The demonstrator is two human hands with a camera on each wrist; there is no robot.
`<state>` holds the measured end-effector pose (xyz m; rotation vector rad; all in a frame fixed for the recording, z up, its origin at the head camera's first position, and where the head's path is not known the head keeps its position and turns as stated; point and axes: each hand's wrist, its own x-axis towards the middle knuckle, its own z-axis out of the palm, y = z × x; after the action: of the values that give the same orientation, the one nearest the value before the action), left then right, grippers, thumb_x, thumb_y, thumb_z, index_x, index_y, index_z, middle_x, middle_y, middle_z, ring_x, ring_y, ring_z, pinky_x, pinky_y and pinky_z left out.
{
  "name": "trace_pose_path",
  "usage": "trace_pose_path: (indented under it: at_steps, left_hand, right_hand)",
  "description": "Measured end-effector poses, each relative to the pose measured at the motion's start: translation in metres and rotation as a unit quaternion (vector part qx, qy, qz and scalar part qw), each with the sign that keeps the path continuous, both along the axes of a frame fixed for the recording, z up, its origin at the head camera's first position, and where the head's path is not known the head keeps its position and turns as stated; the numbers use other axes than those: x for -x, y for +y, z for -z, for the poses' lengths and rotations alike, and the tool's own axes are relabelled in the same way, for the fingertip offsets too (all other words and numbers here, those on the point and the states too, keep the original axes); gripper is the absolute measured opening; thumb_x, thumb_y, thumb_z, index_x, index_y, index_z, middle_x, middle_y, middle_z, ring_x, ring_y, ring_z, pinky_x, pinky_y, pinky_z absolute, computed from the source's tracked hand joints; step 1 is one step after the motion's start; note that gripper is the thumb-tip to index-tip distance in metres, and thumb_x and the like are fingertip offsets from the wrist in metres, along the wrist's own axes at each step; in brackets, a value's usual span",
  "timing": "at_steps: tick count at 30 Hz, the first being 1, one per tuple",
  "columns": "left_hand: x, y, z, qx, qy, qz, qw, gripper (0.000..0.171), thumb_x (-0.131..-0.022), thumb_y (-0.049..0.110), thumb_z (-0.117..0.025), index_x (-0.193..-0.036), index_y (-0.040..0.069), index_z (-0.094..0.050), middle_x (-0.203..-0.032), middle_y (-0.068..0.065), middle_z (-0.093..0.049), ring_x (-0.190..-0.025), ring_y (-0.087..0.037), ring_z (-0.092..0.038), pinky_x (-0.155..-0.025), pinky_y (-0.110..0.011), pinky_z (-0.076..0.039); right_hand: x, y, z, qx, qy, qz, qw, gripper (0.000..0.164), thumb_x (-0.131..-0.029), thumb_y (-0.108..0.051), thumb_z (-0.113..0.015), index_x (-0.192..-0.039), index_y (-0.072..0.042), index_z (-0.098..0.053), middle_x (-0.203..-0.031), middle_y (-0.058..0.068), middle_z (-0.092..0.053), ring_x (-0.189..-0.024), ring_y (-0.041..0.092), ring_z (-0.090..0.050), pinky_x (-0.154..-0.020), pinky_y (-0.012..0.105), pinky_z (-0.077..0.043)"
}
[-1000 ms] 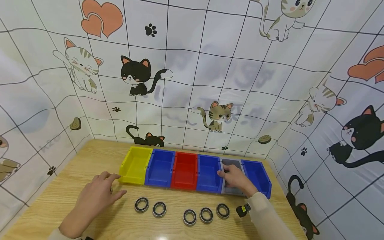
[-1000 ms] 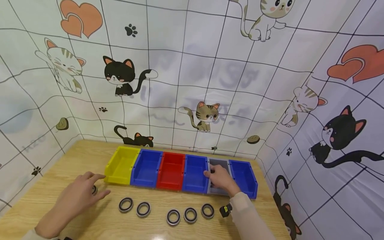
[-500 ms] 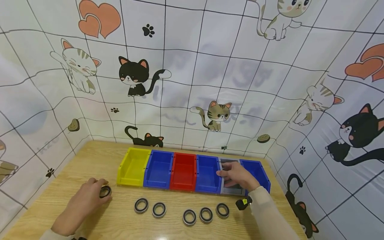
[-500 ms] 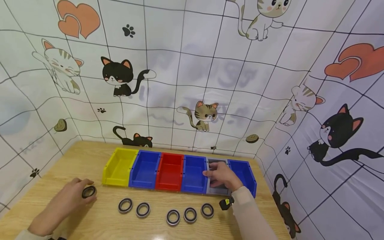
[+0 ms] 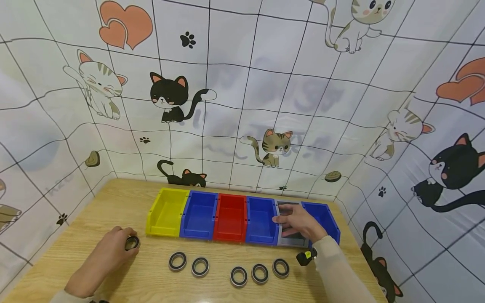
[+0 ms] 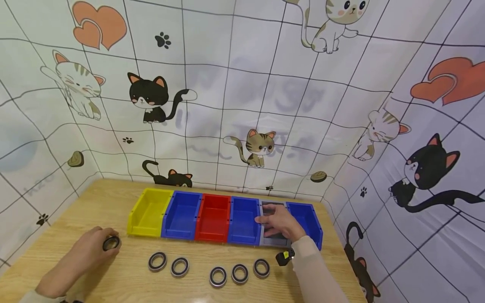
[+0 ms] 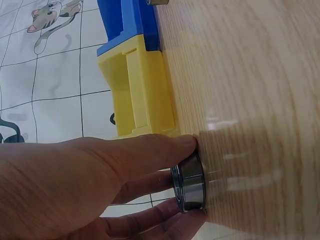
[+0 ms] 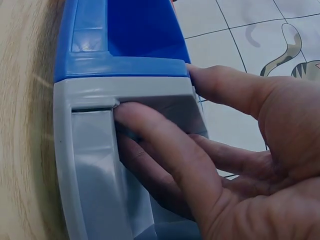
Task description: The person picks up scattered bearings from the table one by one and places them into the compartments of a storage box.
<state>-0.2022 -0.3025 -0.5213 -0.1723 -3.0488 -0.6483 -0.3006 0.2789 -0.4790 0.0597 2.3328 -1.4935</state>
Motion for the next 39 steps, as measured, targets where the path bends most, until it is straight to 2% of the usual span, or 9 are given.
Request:
trace_pose_path:
  at_steps: [5,14,22,28,35,39]
  left_hand:
    - [-0.001,0.002,-0.002,0.002,0.005,0.005,1.0,0.045,-0.089,0.012,-0.098,-0.122,-0.012,-0.078,-0.105,-0.025,-0.072,-0.094,-0.035,-0.074,-0.087,-0.062,-0.068]
    - [-0.003,0.006,-0.005,0.002,0.002,0.007,1.0,0.05,-0.088,0.013,-0.101,-0.123,-0.013,-0.077,-0.106,-0.025,-0.072,-0.095,-0.035,-0.075,-0.087,-0.06,-0.069]
    - [0.0,0.016,-0.015,-0.009,0.075,0.021,0.9969,0.044,-0.085,0.013,-0.102,-0.117,-0.008,-0.08,-0.099,-0.02,-0.072,-0.087,-0.03,-0.073,-0.078,-0.055,-0.068]
    - [0.003,0.03,-0.028,-0.009,0.082,0.021,0.9964,0.046,-0.087,0.014,-0.102,-0.12,-0.008,-0.079,-0.102,-0.019,-0.072,-0.088,-0.028,-0.073,-0.079,-0.052,-0.07]
    - [0.009,0.051,-0.036,-0.008,0.143,0.046,0.9887,0.044,-0.087,0.009,-0.101,-0.121,-0.008,-0.079,-0.102,-0.016,-0.069,-0.088,-0.022,-0.068,-0.074,-0.042,-0.069]
    - [0.015,0.061,-0.037,-0.004,0.159,0.054,0.9858,0.042,-0.088,0.006,-0.1,-0.121,-0.008,-0.08,-0.102,-0.015,-0.068,-0.088,-0.022,-0.064,-0.074,-0.041,-0.066]
  right_hand:
    - [-0.001,0.001,0.0,0.002,-0.002,0.005,1.0,0.088,-0.107,-0.017,-0.088,-0.178,0.002,-0.04,-0.167,0.037,-0.059,-0.143,0.054,-0.071,-0.086,0.047,-0.076]
    - [0.001,-0.001,0.002,0.0,-0.002,0.002,1.0,0.089,-0.106,-0.019,-0.089,-0.178,0.0,-0.041,-0.166,0.035,-0.062,-0.141,0.052,-0.074,-0.086,0.046,-0.076]
    - [0.005,0.001,0.002,-0.003,-0.005,0.011,1.0,0.09,-0.105,-0.019,-0.09,-0.178,0.002,-0.041,-0.157,0.032,-0.071,-0.124,0.039,-0.083,-0.083,0.045,-0.076]
    - [0.004,0.003,0.003,-0.002,-0.007,0.005,1.0,0.092,-0.105,-0.019,-0.09,-0.178,0.004,-0.04,-0.159,0.034,-0.068,-0.126,0.039,-0.082,-0.083,0.044,-0.076]
    - [0.004,0.004,0.004,0.001,-0.01,0.005,1.0,0.092,-0.105,-0.02,-0.09,-0.178,0.004,-0.039,-0.158,0.034,-0.07,-0.126,0.04,-0.083,-0.083,0.044,-0.076]
    - [0.005,0.004,0.005,0.006,-0.015,0.011,1.0,0.092,-0.104,-0.02,-0.091,-0.178,0.003,-0.04,-0.158,0.033,-0.07,-0.127,0.041,-0.083,-0.083,0.044,-0.076]
